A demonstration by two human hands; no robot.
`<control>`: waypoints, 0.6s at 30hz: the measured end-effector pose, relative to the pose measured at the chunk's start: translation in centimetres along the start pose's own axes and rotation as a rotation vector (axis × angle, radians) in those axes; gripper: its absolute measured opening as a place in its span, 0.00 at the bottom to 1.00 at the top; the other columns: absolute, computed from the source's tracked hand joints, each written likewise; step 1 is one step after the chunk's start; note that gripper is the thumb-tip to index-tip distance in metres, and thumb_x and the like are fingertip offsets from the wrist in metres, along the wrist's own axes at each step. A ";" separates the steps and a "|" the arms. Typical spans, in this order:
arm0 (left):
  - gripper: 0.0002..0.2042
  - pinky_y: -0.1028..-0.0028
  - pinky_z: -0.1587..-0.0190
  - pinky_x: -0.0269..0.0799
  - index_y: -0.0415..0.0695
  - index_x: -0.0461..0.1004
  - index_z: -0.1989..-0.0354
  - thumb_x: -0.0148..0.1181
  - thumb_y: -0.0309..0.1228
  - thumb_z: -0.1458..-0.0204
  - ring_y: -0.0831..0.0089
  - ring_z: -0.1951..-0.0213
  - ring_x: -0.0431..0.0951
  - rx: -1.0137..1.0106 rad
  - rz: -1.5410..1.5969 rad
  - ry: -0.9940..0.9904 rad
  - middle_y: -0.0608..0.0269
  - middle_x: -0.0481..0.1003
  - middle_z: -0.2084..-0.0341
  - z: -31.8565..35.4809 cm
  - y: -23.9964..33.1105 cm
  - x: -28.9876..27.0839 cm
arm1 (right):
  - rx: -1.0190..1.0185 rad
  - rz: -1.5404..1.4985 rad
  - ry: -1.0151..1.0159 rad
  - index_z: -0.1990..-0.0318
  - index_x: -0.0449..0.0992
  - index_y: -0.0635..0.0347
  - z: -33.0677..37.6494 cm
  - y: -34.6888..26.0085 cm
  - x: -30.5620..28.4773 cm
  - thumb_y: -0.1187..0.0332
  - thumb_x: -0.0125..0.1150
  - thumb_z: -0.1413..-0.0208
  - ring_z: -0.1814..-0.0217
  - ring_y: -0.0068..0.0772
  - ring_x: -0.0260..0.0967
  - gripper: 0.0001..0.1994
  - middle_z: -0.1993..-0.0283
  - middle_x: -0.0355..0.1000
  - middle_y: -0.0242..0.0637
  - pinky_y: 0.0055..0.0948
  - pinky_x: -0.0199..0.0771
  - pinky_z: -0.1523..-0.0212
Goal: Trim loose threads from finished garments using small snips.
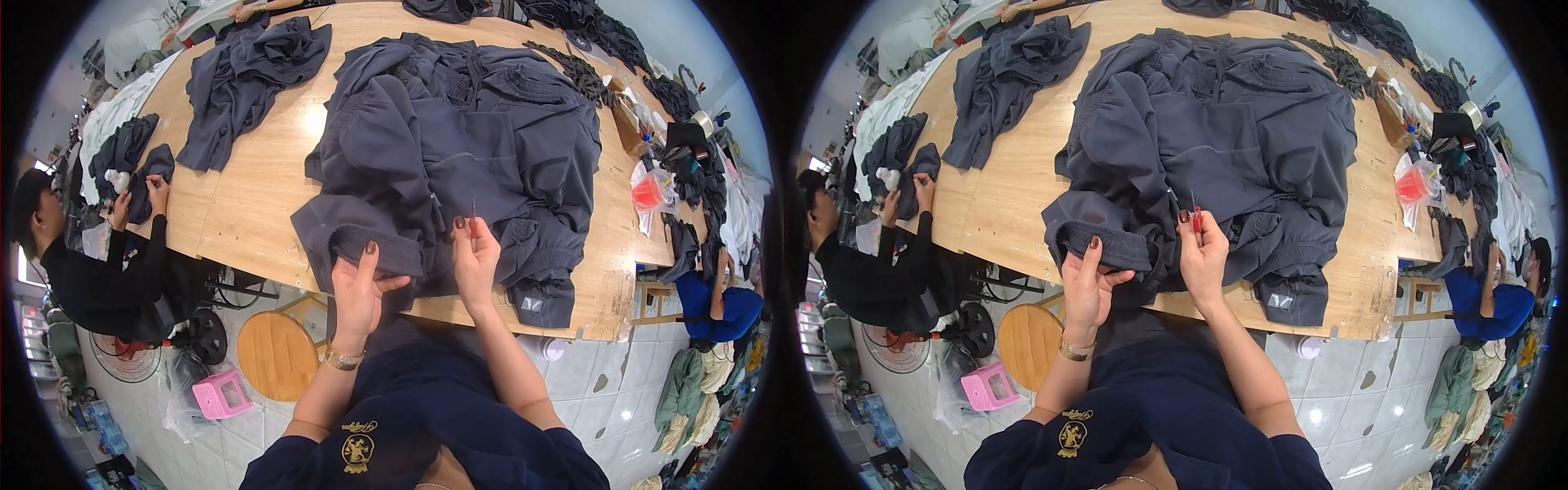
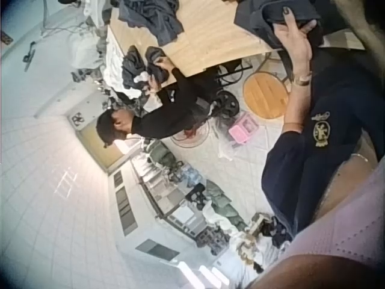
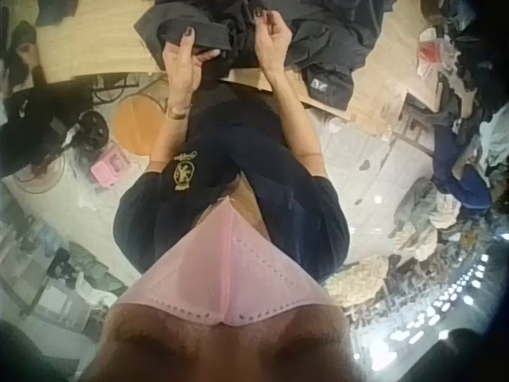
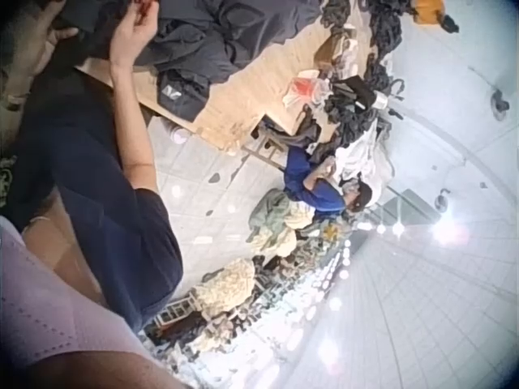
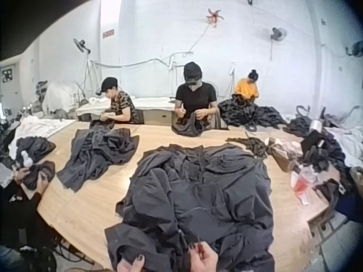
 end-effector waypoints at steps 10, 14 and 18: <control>0.10 0.74 0.65 0.80 0.39 0.65 0.52 0.48 0.27 0.42 0.73 0.60 0.77 0.089 -0.097 -0.022 0.60 0.73 0.59 0.0 -1.1 0.2 | -0.049 0.121 -0.308 0.69 0.67 0.64 1.7 -1.0 2.1 0.73 0.58 0.47 0.76 0.10 0.58 0.06 0.79 0.65 0.23 0.16 0.60 0.75; 0.10 0.73 0.65 0.80 0.40 0.65 0.53 0.48 0.28 0.42 0.72 0.60 0.77 0.031 -0.044 -0.016 0.59 0.73 0.59 -0.3 -0.7 -0.2 | 0.131 -0.152 -0.289 0.68 0.67 0.62 1.8 -0.9 0.7 0.72 0.55 0.43 0.72 0.07 0.53 0.05 0.74 0.62 0.20 0.11 0.53 0.74; 0.11 0.71 0.64 0.79 0.39 0.65 0.53 0.51 0.27 0.43 0.69 0.59 0.76 -0.050 0.078 -0.012 0.60 0.72 0.59 -0.6 0.3 -0.3 | 0.088 -0.166 -0.329 0.71 0.66 0.62 2.0 -1.2 -0.8 0.69 0.57 0.45 0.75 0.09 0.53 0.08 0.77 0.61 0.23 0.14 0.53 0.76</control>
Point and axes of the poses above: each hand's wrist, its own z-axis away from the middle knuckle, its own x-axis out of the palm, y = z × x, the point moved 1 cm from there along -z, towards the middle knuckle
